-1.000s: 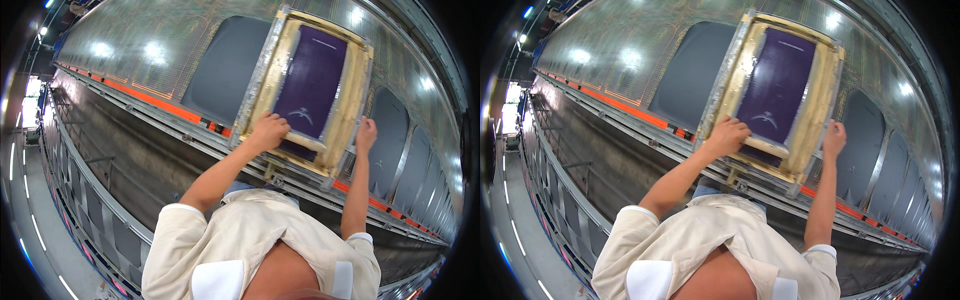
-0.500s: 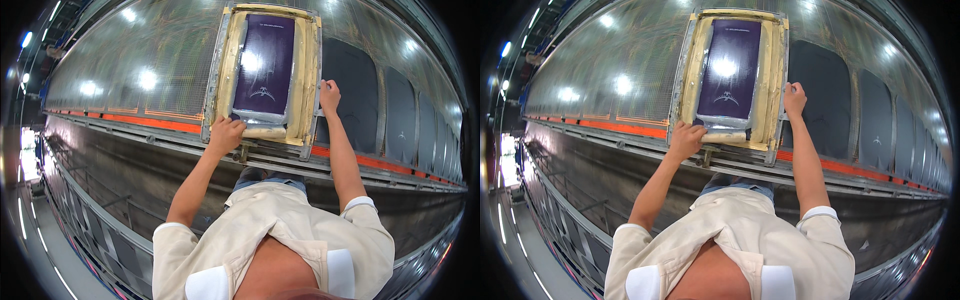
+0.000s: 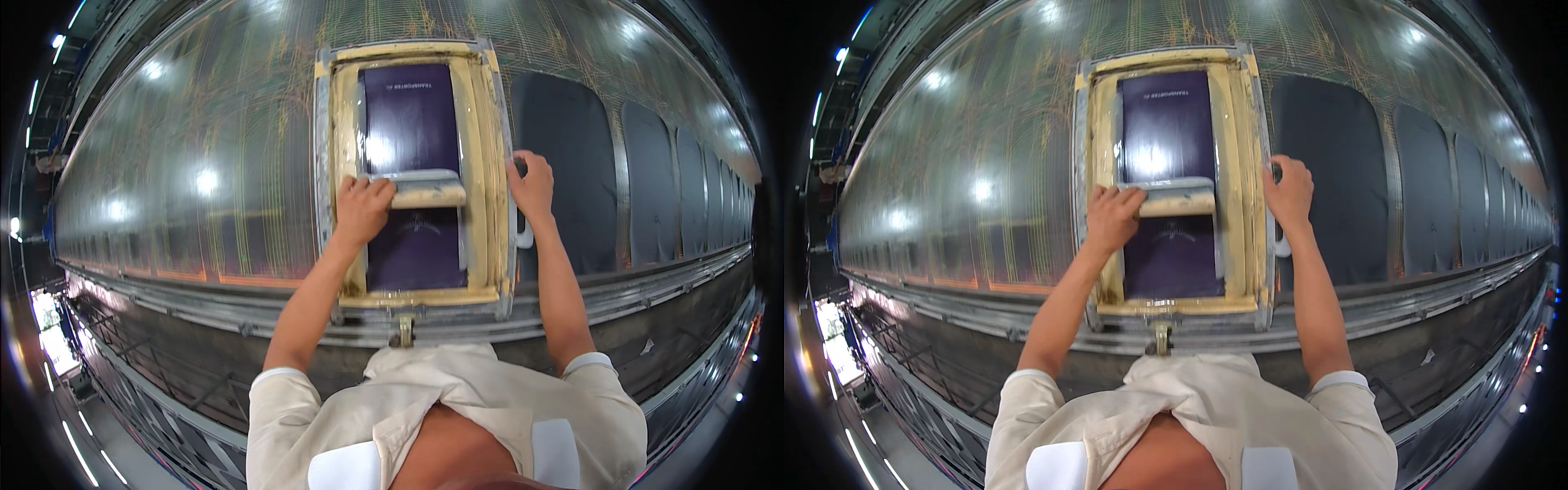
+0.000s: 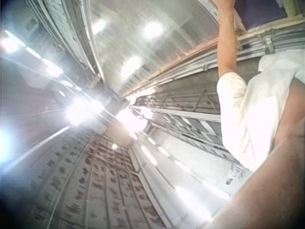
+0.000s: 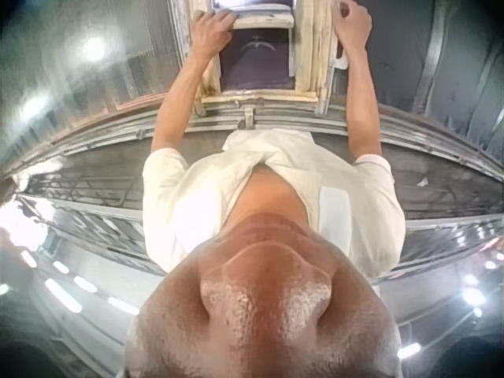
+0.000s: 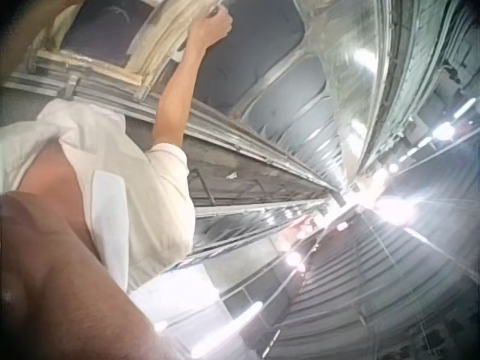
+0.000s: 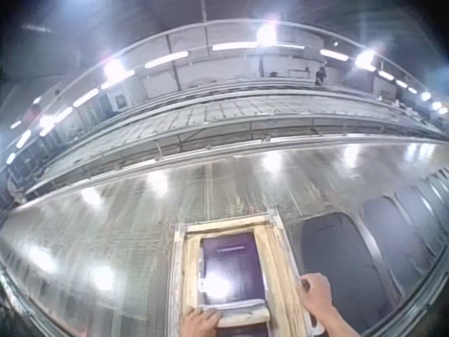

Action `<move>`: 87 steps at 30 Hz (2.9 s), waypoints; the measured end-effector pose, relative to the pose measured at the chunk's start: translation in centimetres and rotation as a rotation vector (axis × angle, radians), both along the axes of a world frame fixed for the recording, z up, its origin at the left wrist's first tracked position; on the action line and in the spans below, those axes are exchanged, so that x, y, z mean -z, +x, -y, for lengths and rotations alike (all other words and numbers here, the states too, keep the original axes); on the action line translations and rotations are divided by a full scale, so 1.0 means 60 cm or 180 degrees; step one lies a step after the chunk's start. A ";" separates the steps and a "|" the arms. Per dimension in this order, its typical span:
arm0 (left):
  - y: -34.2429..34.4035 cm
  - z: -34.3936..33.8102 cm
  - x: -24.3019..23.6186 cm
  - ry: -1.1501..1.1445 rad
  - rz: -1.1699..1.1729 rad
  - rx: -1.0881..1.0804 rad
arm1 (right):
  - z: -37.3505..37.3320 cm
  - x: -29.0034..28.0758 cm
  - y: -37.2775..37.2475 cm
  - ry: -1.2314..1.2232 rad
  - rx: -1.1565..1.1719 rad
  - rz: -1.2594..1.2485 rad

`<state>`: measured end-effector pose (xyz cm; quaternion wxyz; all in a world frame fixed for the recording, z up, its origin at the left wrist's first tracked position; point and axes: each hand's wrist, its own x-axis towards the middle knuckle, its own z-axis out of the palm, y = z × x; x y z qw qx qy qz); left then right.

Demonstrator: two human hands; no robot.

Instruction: The person repeatedly uses a squeegee to pull purple ink across a screen-printing frame mounted on a conveyor, then lifts the frame to reveal the printed fabric and lowers it for the next pass. The task continues in a repetitive cycle throughout the clip.

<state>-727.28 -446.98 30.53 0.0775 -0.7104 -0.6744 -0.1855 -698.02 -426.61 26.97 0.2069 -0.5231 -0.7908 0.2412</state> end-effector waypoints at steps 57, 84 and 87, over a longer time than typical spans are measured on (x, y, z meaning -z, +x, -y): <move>-0.224 -0.448 -0.045 -0.1245 0.0042 -0.0275 | -0.348 -0.045 -0.349 0.0897 -0.2219 0.0758; 0.103 0.162 -0.027 -0.0823 0.0560 -0.0154 | 0.261 -0.062 -0.034 0.0375 -0.2283 0.0704; 0.119 0.184 -0.035 -0.0957 0.0459 -0.0179 | 0.282 -0.086 -0.016 0.0153 -0.2398 0.0710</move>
